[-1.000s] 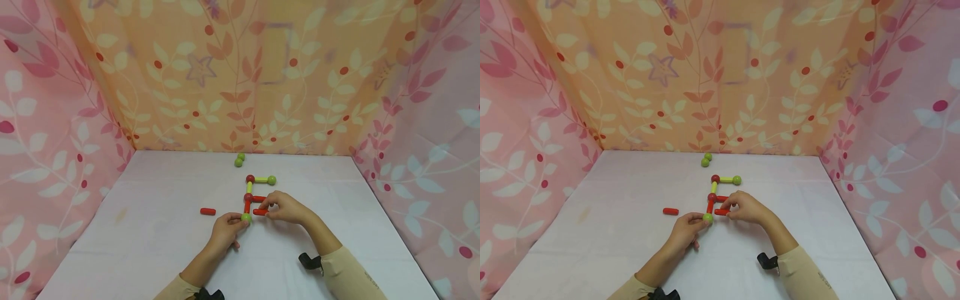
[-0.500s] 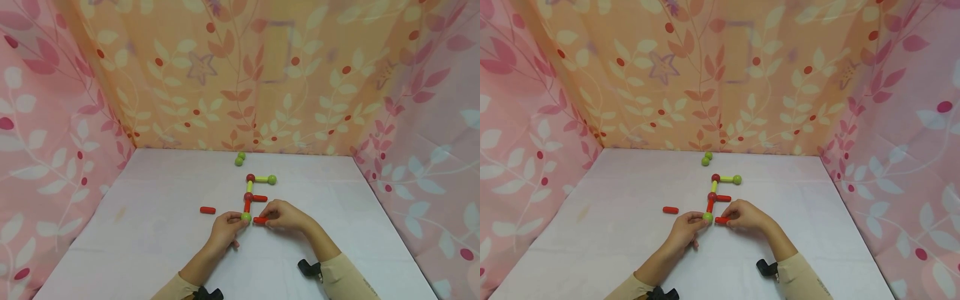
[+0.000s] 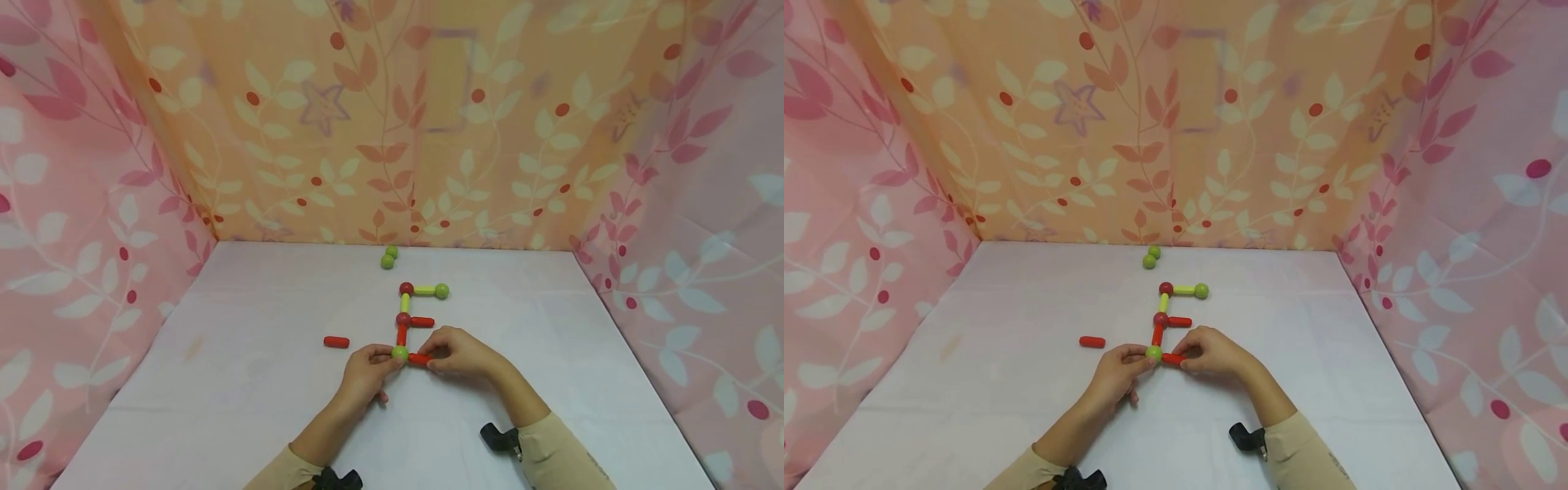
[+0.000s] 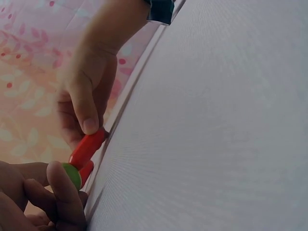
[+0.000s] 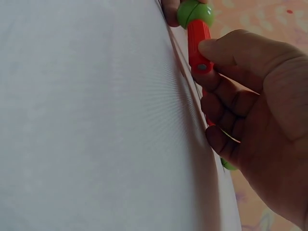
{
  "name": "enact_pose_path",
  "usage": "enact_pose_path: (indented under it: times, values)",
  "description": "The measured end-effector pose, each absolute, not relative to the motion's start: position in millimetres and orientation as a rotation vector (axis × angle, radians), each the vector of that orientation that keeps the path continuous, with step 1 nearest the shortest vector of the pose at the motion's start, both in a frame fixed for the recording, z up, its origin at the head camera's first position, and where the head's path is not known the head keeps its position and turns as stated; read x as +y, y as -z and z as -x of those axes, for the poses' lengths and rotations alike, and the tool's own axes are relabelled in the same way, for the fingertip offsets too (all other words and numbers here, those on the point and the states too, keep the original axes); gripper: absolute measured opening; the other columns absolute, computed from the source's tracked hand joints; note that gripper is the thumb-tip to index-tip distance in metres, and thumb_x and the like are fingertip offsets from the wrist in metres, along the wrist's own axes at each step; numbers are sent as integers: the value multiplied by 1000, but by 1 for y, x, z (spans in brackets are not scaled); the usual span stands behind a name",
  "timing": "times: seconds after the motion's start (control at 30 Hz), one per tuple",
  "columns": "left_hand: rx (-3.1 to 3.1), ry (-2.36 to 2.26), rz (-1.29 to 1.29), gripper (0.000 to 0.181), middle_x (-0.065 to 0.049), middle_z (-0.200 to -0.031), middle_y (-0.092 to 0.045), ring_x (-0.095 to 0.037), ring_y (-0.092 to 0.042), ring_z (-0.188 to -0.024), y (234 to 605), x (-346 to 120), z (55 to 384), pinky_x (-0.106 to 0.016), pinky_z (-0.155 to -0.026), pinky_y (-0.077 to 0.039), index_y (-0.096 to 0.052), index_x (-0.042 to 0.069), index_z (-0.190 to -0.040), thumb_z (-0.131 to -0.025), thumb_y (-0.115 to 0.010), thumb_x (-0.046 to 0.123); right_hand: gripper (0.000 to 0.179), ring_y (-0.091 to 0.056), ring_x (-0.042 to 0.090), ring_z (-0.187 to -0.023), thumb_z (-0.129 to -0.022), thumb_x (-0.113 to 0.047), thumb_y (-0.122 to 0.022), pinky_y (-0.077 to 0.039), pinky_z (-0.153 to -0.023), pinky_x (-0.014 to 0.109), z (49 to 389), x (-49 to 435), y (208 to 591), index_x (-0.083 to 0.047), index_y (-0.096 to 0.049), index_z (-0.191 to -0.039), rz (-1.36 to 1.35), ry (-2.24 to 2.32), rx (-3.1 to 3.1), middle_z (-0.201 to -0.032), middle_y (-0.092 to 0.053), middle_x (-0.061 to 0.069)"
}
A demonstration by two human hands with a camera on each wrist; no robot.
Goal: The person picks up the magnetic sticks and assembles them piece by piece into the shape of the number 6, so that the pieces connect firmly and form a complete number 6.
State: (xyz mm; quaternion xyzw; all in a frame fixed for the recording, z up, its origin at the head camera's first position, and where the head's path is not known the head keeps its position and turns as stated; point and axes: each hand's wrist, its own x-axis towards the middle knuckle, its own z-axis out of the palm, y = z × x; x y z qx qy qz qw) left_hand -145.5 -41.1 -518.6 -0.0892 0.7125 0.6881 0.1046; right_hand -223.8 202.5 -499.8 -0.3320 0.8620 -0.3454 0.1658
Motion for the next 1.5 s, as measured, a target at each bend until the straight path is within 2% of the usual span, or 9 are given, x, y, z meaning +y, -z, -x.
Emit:
enact_pose_path:
  times: [0.3,0.57,0.7,0.77,0.83,0.93,1.13,1.33,1.5]
  values:
    - [2181,-1902,207,40,-7,-107,-69,-19,-53,-64,511,-41,152,-23,-43,-47,-66,8,-120,-89,-81,27,23,-59,11,-98,-90,-15,-77,-49,-92,33,226,206,503,-28,-78,-109,974,1016,2433,-101,-70,-16]
    - [2445,-1590,100,39,-3,-113,-67,-19,-52,-56,485,-56,181,-26,-48,-47,-66,11,-124,-94,-74,34,23,-60,11,-99,-91,-16,-76,-49,-93,32,226,206,505,-27,-78,-111,1005,1050,2409,-102,-71,-14]
    - [2559,-1492,-31,34,0,-117,-67,-23,-60,-74,475,-59,204,-33,-56,-55,-68,16,-123,-94,-75,32,23,-60,11,-99,-90,-16,-76,-48,-93,32,226,204,505,-28,-77,-110,985,1046,2413,-102,-70,-15]
    - [2609,-1425,-134,31,3,-116,-68,-24,-63,-92,474,-57,217,-38,-70,-59,-69,18,-120,-94,-75,32,24,-60,12,-99,-90,-16,-76,-48,-93,33,225,204,504,-28,-77,-110,972,1047,2412,-102,-70,-15]
    - [2647,-1348,-246,29,5,-114,-69,-27,-62,-106,474,-55,230,-42,-84,-57,-70,19,-118,-93,-76,31,24,-59,11,-100,-90,-16,-76,-48,-94,33,225,205,504,-29,-77,-110,966,1048,2411,-102,-70,-16]
    - [2661,-1233,-426,28,5,-113,-71,-26,-60,-116,474,-51,250,-45,-98,-49,-72,17,-118,-93,-77,28,24,-59,11,-100,-90,-16,-76,-48,-94,33,225,206,505,-29,-77,-110,973,1049,2411,-102,-70,-16]
    - [2606,-1059,-618,33,3,-117,-72,-19,-57,-103,475,-40,277,-38,-91,-47,-72,17,-122,-91,-77,28,23,-60,12,-103,-91,-16,-77,-47,-96,33,226,207,508,-28,-78,-110,993,1056,2404,-104,-71,-15]
    - [2584,-934,-660,33,9,-107,-71,-14,-62,-93,483,-28,290,-31,-84,-51,-73,21,-118,-88,-82,28,24,-62,9,-104,-91,-15,-76,-48,-98,33,225,208,507,-26,-78,-113,987,1061,2387,-106,-71,-16]
    - [2598,-893,-641,30,12,-100,-70,-12,-62,-93,489,-24,293,-30,-84,-51,-74,24,-112,-85,-85,28,24,-62,8,-103,-91,-17,-77,-48,-96,32,224,208,505,-25,-78,-114,997,1051,2390,-107,-71,-13]
